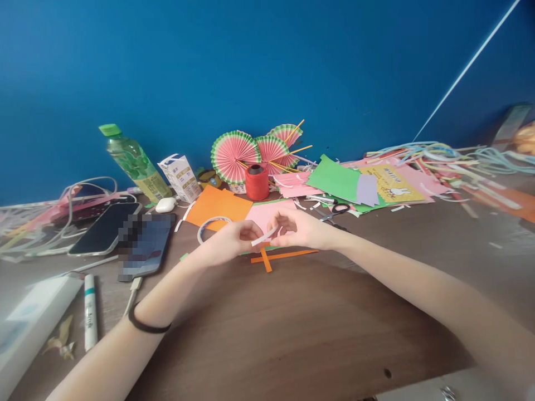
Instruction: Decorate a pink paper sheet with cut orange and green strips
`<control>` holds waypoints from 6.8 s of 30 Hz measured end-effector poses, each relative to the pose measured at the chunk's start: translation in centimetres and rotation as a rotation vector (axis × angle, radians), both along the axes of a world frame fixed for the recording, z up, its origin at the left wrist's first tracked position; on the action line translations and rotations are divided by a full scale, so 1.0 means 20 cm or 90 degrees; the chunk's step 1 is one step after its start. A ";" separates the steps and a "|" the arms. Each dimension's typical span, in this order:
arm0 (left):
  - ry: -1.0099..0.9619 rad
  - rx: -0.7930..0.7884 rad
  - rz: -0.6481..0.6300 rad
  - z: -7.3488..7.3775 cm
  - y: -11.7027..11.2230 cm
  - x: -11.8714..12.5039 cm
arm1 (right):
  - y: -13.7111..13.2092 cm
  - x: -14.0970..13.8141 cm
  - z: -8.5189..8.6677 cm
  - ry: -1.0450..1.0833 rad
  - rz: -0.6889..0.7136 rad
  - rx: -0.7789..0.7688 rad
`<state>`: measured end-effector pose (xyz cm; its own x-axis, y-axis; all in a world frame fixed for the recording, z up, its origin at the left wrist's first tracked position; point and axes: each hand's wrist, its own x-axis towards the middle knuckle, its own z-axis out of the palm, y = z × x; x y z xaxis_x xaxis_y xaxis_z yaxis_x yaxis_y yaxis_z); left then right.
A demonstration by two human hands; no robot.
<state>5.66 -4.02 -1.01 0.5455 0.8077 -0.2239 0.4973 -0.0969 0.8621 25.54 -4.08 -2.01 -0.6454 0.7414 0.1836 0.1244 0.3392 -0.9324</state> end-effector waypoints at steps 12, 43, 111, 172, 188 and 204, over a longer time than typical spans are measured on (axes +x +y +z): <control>-0.187 -0.081 0.177 -0.01 -0.03 0.07 | -0.04 -0.08 -0.12 0.139 -0.087 -0.108; -0.111 -0.172 0.124 -0.16 0.04 0.02 | 0.10 0.02 -0.14 -0.017 -0.054 -0.007; -0.104 -0.166 0.093 -0.17 0.05 0.01 | 0.12 0.02 -0.19 -0.081 -0.076 -0.059; -0.094 -0.181 0.111 -0.15 0.08 -0.02 | 0.13 0.00 -0.24 0.134 -0.223 -0.146; 0.338 -0.036 -0.156 0.05 0.09 -0.20 | 0.09 0.00 -0.23 -0.236 -0.059 0.178; 0.489 0.175 -0.003 0.05 0.11 -0.24 | 0.11 0.01 -0.23 -0.240 -0.127 0.235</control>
<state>0.76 -1.87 -0.09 0.3244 0.8863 -0.3305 0.9389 -0.2593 0.2263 25.71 -1.78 -6.71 -0.5711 0.7855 0.2384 0.5202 0.5710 -0.6351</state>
